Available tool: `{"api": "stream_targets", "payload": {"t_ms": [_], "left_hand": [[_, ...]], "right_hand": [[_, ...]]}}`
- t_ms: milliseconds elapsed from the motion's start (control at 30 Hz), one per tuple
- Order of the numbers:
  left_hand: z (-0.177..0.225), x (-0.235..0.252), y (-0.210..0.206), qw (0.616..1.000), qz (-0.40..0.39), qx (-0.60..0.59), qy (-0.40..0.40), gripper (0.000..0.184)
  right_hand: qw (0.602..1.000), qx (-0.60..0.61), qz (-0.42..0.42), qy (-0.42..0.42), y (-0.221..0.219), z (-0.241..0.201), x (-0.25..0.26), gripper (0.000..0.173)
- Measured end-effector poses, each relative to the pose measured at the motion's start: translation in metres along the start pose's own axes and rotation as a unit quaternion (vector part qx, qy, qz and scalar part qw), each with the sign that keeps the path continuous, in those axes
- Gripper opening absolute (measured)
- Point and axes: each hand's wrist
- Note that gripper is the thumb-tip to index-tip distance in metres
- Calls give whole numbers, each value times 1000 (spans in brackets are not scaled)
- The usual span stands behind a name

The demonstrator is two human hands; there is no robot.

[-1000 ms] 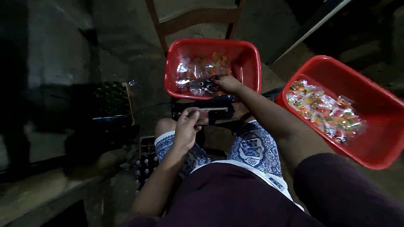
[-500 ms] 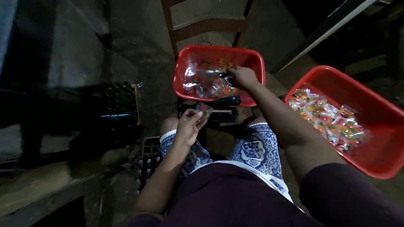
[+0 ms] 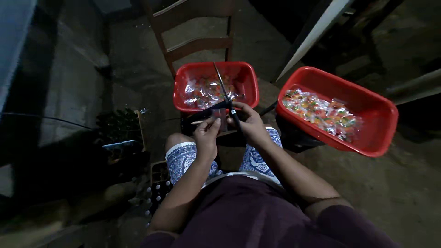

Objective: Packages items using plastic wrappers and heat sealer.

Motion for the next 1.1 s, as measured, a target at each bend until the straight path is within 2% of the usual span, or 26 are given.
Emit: {"api": "stream_targets", "payload": {"t_ms": [100, 167, 200, 300, 367, 433, 533, 800, 1000, 1100], "left_hand": [[10, -14, 6, 999, -34, 35, -11, 11], [18, -21, 7, 999, -40, -12, 16, 17], [22, -24, 5, 998, -31, -48, 37, 19], [33, -23, 0, 987, -12, -137, 81, 22], [41, -22, -3, 982, -3, -174, 75, 22], [47, -23, -9, 976, -5, -205, 65, 22], [52, -28, -19, 972, -8, -228, 60, 19], [52, -45, -28, 980, -37, -188, 60, 22], [47, -51, -31, 976, -50, -202, 64, 23], [47, -55, -34, 975, -32, -210, 62, 21]], "right_hand": [[999, 24, -4, 23, 2, -8, -8, 49], [999, 27, -10, 31, 11, -13, -22, 52], [999, 16, -33, 32, 18, -14, -33, 58], [985, 10, -170, 4, 37, -10, -80, 91], [970, 7, -240, -30, 40, -5, -111, 94], [962, -2, -267, -59, 38, -3, -131, 95], [962, 4, -266, -70, 36, 1, -139, 95], [967, 52, -248, -17, 32, 6, -133, 89], [966, 72, -249, 0, 31, 5, -129, 87], [965, 69, -251, 5, 31, 3, -128, 88]]}}
Point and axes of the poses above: each hand's wrist, its own x-axis towards the middle knuckle, its own y-axis out of the back of the hand, z = x × y, and after that the axes turned 4 degrees about y, right-handed
